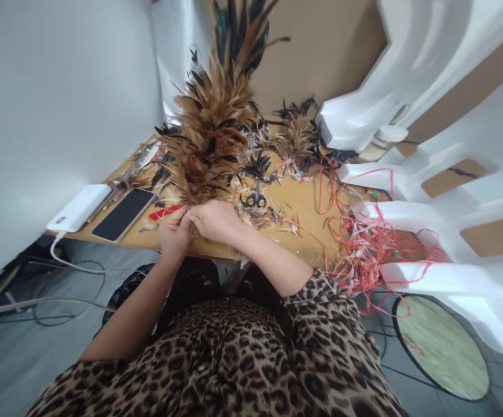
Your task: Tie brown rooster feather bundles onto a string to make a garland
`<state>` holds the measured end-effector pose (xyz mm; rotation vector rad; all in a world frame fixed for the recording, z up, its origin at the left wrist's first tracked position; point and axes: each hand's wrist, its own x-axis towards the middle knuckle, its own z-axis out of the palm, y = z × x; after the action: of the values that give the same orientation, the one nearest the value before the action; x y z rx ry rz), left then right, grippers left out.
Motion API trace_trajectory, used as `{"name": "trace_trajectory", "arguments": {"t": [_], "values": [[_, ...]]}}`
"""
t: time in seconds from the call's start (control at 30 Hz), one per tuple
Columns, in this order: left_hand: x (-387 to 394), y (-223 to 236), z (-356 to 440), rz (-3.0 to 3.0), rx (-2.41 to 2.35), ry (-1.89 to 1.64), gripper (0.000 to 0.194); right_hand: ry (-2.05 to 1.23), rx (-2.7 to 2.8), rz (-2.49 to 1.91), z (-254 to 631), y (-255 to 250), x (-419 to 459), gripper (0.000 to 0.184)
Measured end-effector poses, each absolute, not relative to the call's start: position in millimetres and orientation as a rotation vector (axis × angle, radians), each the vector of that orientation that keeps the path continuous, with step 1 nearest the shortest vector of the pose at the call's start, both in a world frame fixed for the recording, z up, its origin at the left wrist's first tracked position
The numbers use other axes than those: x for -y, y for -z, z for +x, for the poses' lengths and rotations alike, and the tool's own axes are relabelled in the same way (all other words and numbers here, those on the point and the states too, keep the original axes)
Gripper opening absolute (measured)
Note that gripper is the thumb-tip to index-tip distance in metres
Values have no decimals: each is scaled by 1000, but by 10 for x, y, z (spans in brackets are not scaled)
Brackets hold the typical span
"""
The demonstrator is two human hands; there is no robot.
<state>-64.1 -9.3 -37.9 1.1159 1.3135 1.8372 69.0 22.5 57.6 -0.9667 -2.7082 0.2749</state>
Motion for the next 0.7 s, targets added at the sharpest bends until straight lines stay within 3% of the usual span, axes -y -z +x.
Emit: {"name": "trace_trajectory", "arguments": {"t": [0.23,0.37,0.47,0.7], "values": [[153,167,-692,1644,-1431,-1671,22,-2,2855,-992,615,-1204,-464,20],[183,134,-697,1805,-1432,-1569,30,112,2868,-926,525,-1236,-687,13],[192,123,-707,1870,-1479,-1574,35,38,2899,-940,456,-1131,-838,9],[202,82,-841,2079,-1434,-1446,25,-346,2857,-964,497,-1197,-1030,4]]}}
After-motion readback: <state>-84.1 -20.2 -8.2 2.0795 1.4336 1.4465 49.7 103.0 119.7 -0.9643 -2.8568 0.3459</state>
